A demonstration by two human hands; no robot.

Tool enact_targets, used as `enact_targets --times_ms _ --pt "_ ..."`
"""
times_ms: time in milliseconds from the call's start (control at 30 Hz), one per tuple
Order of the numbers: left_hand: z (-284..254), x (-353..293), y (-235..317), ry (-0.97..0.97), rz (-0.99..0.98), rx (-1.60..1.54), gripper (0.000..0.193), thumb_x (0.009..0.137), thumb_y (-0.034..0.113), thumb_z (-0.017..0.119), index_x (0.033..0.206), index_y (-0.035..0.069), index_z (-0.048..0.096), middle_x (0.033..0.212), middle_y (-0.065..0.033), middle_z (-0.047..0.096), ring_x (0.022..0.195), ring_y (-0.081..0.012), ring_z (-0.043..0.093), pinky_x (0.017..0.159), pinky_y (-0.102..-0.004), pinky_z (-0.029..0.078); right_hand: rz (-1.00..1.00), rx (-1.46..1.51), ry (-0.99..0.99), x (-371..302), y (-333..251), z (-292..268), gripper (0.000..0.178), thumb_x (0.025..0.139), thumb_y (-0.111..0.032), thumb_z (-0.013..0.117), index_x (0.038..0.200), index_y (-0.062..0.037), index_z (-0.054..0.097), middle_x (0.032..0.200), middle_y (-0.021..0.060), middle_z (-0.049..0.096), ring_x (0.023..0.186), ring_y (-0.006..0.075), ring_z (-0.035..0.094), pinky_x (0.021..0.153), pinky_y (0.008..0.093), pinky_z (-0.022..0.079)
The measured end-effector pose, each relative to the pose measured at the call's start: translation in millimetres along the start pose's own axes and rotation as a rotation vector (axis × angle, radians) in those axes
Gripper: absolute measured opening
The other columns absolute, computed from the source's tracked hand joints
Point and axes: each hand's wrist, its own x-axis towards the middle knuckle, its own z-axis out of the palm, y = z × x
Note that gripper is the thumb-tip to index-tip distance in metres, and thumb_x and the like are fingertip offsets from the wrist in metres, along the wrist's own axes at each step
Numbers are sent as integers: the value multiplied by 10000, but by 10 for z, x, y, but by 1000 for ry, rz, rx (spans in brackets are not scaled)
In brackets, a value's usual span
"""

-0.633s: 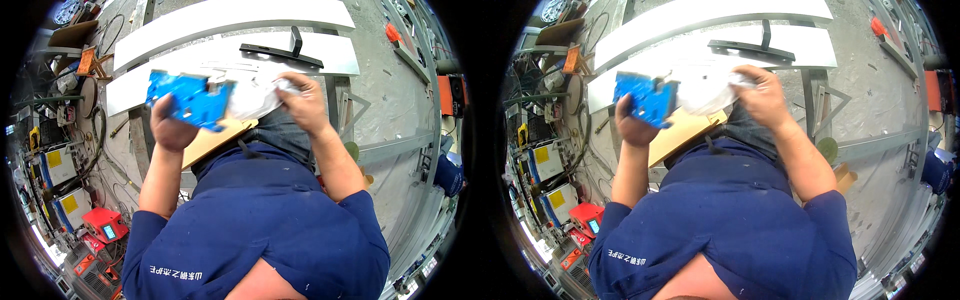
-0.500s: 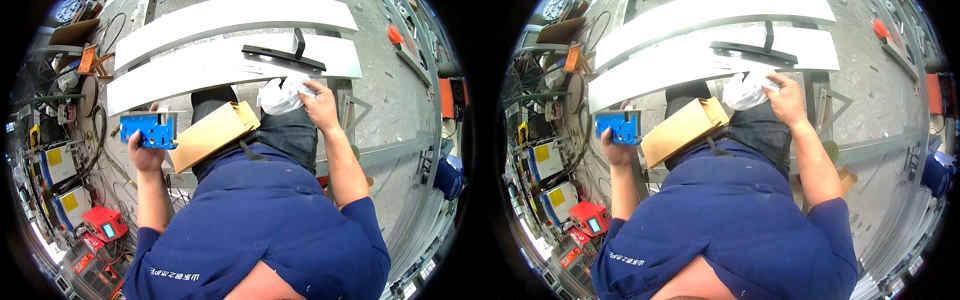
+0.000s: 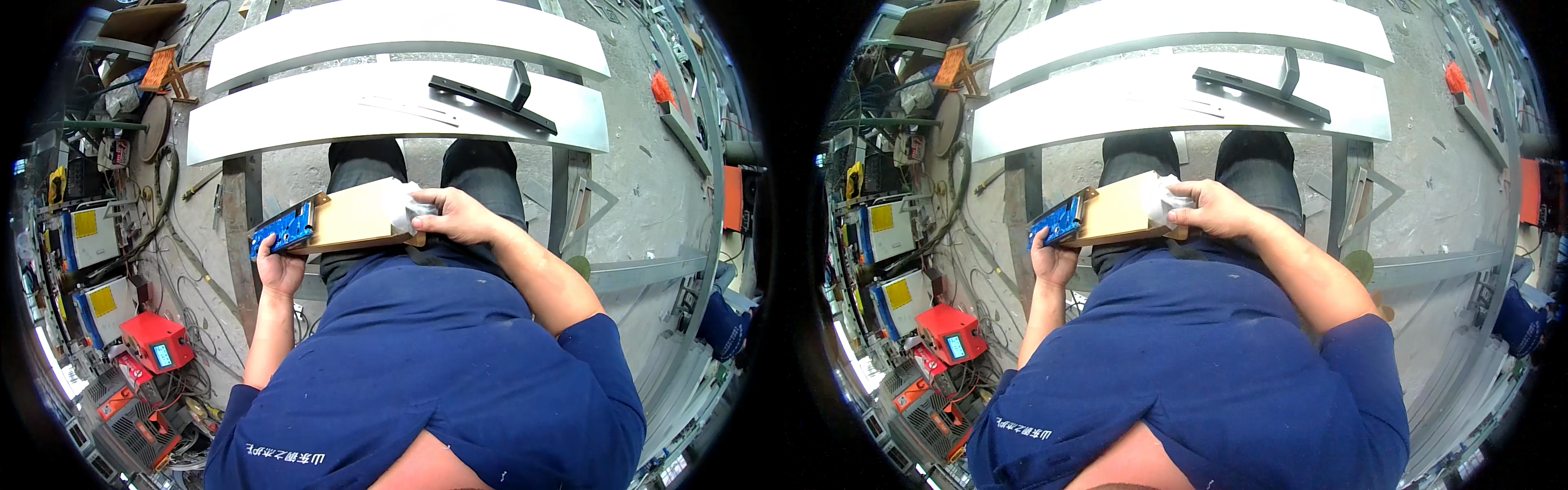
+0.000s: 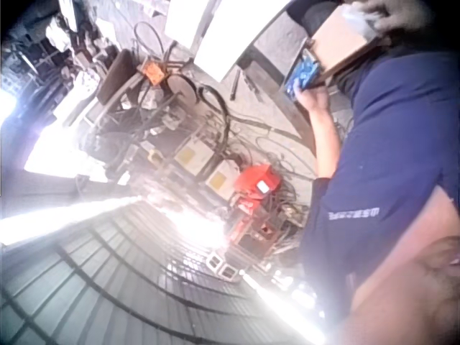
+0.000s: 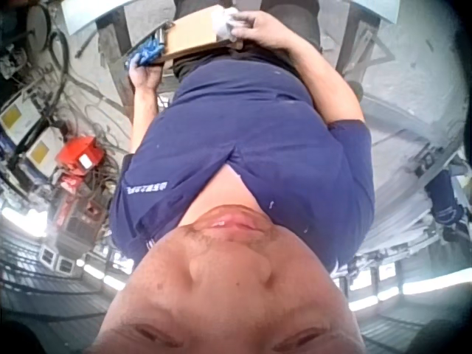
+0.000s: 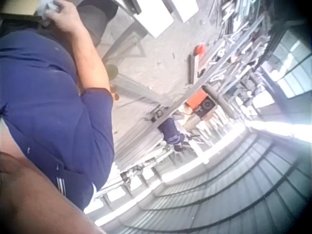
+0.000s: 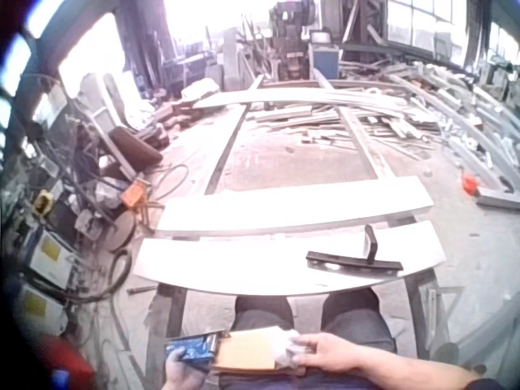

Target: The person sits on the floor in a workshop, opens a red box, and removes a blue metal component and a black handle. They place the component on a white metal sheet and attach the handle, then pick up a long metal strip and place it on the sheet.

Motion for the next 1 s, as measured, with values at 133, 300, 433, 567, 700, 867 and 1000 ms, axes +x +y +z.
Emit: enact_targets --times_ms 133,300,433,567,700,867,1000 --pt "-50 57 -72 -6 -10 8 515 871 279 563 1326 39 539 1317 -134 612 1228 -312 559 1122 -470 354 -307 -597 51 32 27 99 338 900 -170 648 1208 -33 665 1252 150 601 1142 338 531 1029 403 422" --pt "-3 111 -69 -28 15 43 492 870 261 568 1309 40 550 1314 -123 616 1224 -304 562 1125 -472 351 -109 -695 330 254 -9 338 184 823 -133 669 978 -40 708 1246 176 556 1161 375 504 1024 426 426" --pt "50 103 -90 -39 42 43 399 883 222 571 1239 43 600 1205 -98 678 1136 -277 625 1084 -430 412 -449 -745 573 349 150 296 421 693 -116 777 1050 2 587 1199 161 527 1157 353 517 1016 395 434" --pt "109 102 -149 -56 42 40 384 882 223 576 1221 45 613 1195 -96 684 1128 -276 630 1081 -428 415 -29 -253 711 339 157 389 600 709 -181 815 1202 -7 519 1241 194 525 1121 363 565 953 387 482" --pt "118 60 -124 -98 85 113 393 886 232 580 1226 38 611 1233 -105 665 1156 -273 615 1084 -431 411 24 -635 287 494 190 268 570 725 -203 735 1216 4 533 1144 234 644 1096 381 630 916 442 509" --pt "29 -17 -39 -123 74 103 482 897 235 557 1337 39 538 1346 -124 597 1247 -293 561 1126 -470 372 -49 -767 213 342 15 73 748 678 -168 737 1368 -20 487 1306 202 540 1214 370 552 1016 407 479" --pt "161 -2 -84 -100 78 91 414 902 226 559 1261 21 580 1260 -129 650 1163 -289 610 1065 -430 428 -414 -567 278 -266 -116 -106 628 757 -129 707 1357 -100 523 1352 140 518 1284 331 490 1092 435 415"
